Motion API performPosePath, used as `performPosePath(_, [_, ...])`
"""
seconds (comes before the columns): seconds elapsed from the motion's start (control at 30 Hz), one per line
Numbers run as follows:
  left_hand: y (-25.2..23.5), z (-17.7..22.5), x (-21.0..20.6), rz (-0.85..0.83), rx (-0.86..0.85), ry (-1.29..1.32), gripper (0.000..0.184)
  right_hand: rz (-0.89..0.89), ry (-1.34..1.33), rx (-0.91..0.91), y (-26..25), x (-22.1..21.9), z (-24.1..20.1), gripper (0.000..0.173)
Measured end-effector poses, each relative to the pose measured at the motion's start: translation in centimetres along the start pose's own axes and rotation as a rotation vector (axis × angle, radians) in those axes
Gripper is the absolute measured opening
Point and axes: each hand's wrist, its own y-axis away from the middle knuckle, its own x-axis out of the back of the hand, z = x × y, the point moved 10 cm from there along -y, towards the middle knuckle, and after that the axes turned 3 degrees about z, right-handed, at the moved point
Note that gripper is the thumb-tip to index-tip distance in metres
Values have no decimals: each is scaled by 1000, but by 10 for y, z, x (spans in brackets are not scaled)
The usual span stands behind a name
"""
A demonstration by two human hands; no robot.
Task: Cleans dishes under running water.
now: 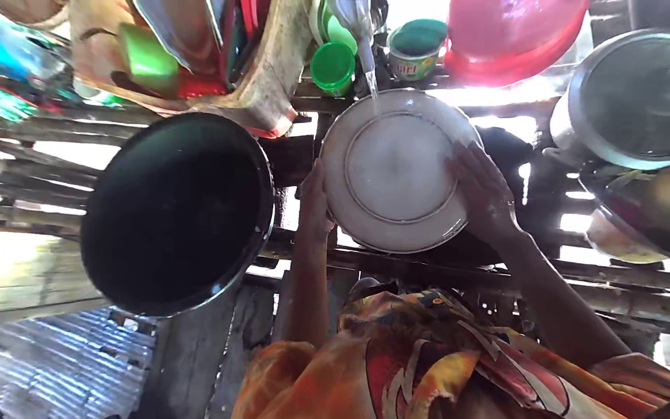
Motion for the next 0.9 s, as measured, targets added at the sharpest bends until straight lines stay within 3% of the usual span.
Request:
performPosePath(0.27, [30, -23, -28, 56, 81, 1, 45, 101, -94, -93, 22, 22, 25, 43])
performPosePath(0.43, [30, -21, -32, -53, 129, -31, 42, 71, -136, -63, 35, 23, 24, 35])
performPosePath(0.53, [22, -11, -28, -83, 101, -181, 62, 1, -203, -116, 30, 18, 18, 31])
performPosePath(0.67, [3, -1, -11, -58, -104, -533, 54, -224, -322, -582, 35, -14, 42, 29])
performPosePath(0.77, [3, -8, -7, -60, -102, -541, 49, -187, -435, -849, 46, -19, 63, 32])
performPosePath(0.9, [9, -23, 0, -27, -22, -490, 47, -91, -692, -1000, 61, -14, 79, 21])
